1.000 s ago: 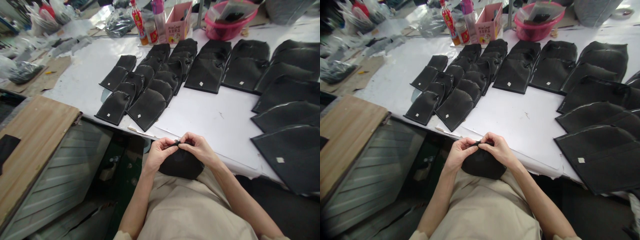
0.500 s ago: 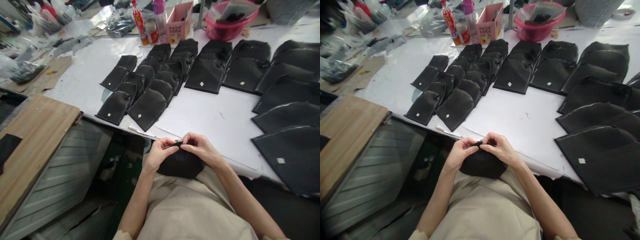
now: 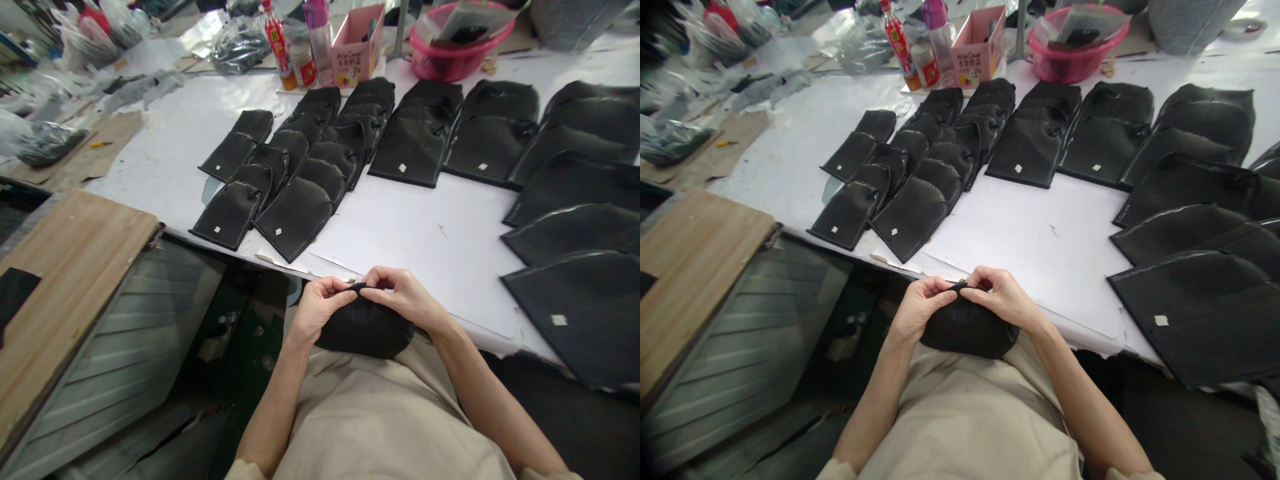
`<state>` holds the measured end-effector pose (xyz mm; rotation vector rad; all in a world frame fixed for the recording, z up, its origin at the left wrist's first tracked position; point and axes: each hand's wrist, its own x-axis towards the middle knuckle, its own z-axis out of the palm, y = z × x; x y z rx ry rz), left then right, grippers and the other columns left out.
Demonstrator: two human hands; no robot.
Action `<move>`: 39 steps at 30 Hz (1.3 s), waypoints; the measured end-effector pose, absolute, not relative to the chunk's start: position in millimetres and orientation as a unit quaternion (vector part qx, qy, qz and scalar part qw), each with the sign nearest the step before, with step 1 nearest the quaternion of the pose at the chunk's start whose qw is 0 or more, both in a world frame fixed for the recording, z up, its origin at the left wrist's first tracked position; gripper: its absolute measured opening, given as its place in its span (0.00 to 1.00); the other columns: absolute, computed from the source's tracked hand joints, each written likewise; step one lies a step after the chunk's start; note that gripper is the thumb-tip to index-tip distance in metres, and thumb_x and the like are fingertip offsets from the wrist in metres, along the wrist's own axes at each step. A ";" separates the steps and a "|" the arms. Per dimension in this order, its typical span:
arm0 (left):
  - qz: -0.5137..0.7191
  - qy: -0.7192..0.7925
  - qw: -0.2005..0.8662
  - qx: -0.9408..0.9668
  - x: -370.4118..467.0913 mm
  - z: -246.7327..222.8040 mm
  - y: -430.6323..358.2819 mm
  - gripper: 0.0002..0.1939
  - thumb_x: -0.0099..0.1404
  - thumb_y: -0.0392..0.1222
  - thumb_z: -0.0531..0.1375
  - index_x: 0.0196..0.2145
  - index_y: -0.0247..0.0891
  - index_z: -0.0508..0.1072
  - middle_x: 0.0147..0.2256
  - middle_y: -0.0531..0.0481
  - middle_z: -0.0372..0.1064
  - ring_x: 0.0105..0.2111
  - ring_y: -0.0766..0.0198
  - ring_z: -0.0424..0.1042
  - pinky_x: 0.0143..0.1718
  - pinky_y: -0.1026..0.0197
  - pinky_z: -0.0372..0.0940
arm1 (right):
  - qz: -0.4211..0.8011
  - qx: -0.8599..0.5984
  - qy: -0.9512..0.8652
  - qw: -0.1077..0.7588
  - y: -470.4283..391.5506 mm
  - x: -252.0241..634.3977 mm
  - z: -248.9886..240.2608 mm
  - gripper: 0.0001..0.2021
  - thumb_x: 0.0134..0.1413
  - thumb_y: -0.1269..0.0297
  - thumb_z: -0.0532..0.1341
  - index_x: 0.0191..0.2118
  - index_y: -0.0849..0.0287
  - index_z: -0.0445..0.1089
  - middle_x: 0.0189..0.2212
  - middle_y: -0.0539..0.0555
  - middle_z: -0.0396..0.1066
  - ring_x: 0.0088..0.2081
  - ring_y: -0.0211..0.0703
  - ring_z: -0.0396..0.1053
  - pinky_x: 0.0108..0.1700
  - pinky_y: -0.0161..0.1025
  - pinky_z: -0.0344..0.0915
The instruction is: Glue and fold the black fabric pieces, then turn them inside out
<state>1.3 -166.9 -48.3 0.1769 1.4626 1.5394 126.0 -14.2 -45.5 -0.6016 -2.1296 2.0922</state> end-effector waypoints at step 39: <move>0.600 0.629 0.466 0.165 0.3 -48.7 -169.3 0.24 0.60 0.60 0.66 0.28 0.33 0.73 0.22 0.55 0.65 0.22 0.71 0.60 0.25 0.67 0.53 | 0.588 -0.119 -0.793 0.106 -12.5 122.6 -45.9 0.05 0.59 0.63 0.66 0.34 0.56 0.70 0.33 0.50 0.71 0.37 0.43 0.68 0.42 0.40 0.63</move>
